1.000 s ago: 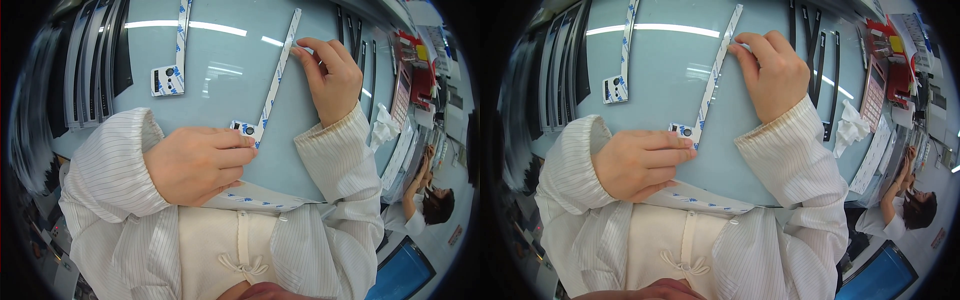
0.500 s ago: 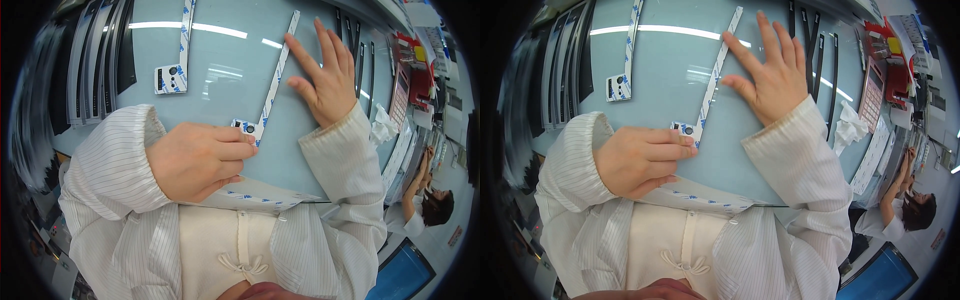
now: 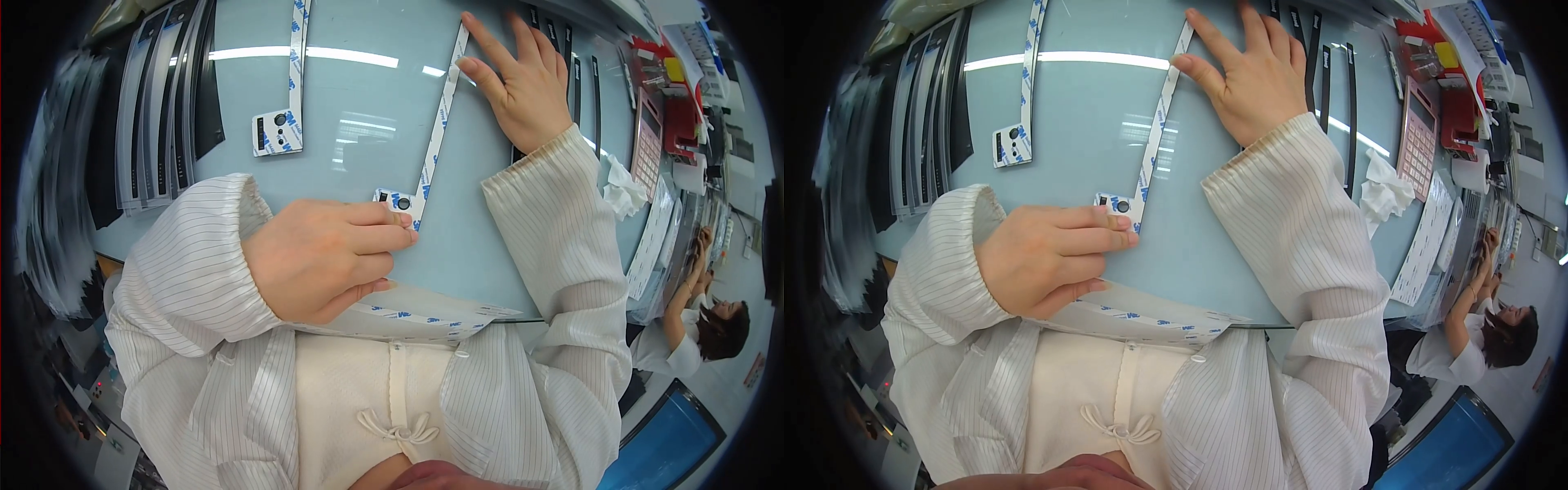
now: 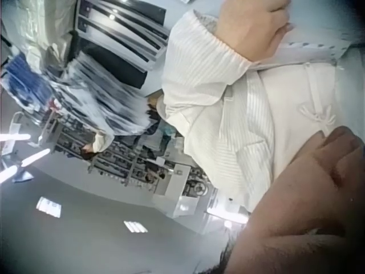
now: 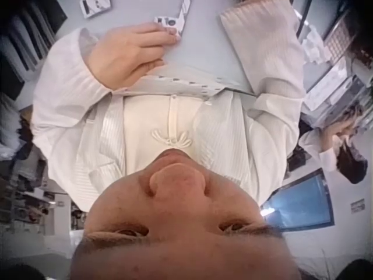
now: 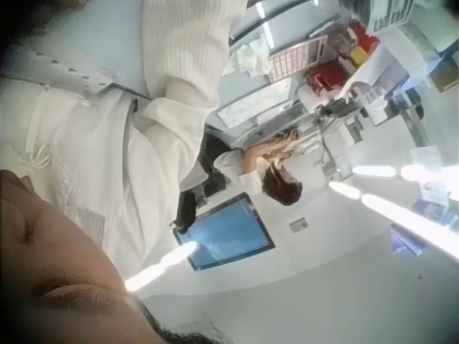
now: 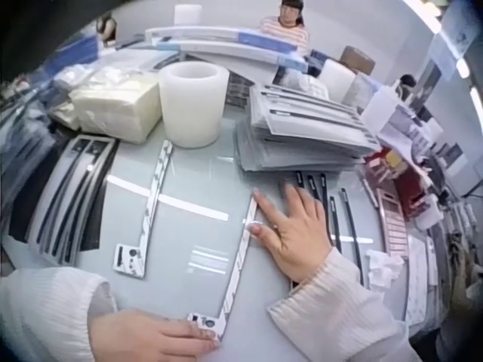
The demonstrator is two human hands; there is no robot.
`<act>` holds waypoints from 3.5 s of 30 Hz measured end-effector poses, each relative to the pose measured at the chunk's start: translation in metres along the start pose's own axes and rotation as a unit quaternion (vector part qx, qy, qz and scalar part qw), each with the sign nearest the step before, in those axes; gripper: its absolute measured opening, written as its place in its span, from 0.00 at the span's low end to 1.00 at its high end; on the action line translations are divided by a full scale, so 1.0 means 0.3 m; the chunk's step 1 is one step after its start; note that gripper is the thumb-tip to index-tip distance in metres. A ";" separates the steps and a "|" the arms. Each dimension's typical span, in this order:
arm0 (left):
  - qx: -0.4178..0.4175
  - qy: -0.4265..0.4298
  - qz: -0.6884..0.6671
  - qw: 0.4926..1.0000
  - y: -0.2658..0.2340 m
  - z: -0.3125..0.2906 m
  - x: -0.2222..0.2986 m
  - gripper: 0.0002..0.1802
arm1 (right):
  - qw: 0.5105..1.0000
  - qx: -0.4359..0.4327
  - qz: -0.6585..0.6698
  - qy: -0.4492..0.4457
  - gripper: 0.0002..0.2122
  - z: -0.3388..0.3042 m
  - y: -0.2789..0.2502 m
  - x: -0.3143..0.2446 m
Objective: Applying adhesive strips and labels to black electronic components on an assembly line.
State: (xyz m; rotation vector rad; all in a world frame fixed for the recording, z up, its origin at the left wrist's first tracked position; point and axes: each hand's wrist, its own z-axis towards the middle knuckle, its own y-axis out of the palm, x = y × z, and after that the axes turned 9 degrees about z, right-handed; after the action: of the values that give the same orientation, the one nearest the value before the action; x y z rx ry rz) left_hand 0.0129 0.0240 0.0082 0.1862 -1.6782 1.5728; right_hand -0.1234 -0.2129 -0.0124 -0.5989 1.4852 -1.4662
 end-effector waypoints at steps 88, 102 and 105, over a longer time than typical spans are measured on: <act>0.127 -0.261 -0.098 0.952 -0.080 0.033 0.032 0.12 | 0.945 0.139 0.102 -0.276 0.18 -0.508 -0.347 -0.358; 0.286 -0.261 -0.221 0.895 -0.036 -0.032 0.102 0.18 | 0.536 0.656 -0.002 -0.531 0.17 -0.131 -0.304 -0.338; 0.343 -0.270 -0.207 0.876 -0.011 -0.087 0.114 0.20 | 0.849 0.341 -0.064 -0.399 0.17 -0.349 -0.436 -0.199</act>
State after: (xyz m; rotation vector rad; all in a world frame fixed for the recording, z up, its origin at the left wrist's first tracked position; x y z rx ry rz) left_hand 0.0040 0.0603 0.0296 1.3669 -1.2427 1.7974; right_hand -0.2206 -0.1319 0.1127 -0.7280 0.2424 -1.4491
